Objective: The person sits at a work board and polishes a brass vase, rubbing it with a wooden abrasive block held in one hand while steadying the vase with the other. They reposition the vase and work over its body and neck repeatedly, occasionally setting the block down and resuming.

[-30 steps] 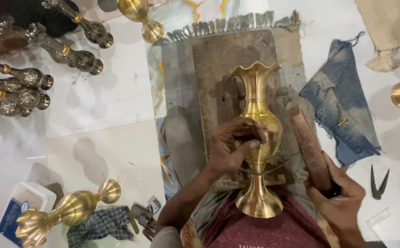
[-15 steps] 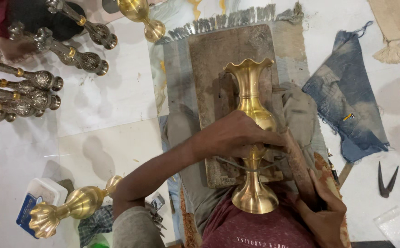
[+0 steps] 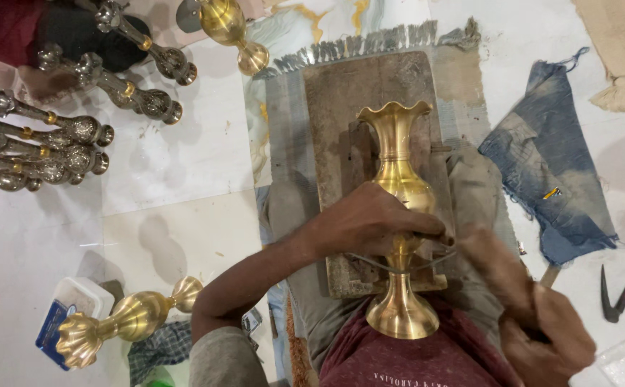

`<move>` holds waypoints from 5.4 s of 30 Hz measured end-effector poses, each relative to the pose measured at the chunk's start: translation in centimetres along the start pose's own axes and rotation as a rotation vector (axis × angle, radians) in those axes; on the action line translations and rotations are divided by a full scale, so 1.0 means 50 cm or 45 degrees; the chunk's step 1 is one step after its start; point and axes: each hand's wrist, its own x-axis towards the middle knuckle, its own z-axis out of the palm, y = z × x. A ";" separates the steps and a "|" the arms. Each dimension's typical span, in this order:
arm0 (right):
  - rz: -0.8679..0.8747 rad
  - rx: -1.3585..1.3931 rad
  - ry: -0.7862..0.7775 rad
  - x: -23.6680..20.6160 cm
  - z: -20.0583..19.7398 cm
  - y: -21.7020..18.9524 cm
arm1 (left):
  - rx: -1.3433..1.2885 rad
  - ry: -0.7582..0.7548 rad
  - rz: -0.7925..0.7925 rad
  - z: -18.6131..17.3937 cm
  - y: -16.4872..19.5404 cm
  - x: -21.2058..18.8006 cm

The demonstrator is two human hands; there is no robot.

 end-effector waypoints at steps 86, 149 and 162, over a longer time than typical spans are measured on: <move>0.287 0.413 -0.424 0.141 0.046 -0.027 | -0.760 1.619 -0.533 0.194 0.087 -0.058; 0.203 0.107 -0.095 -0.002 -0.006 -0.090 | 0.073 -0.137 0.146 -0.001 -0.009 0.016; 0.233 0.329 -0.024 0.028 -0.016 -0.069 | 0.138 0.665 -0.155 0.111 0.006 -0.056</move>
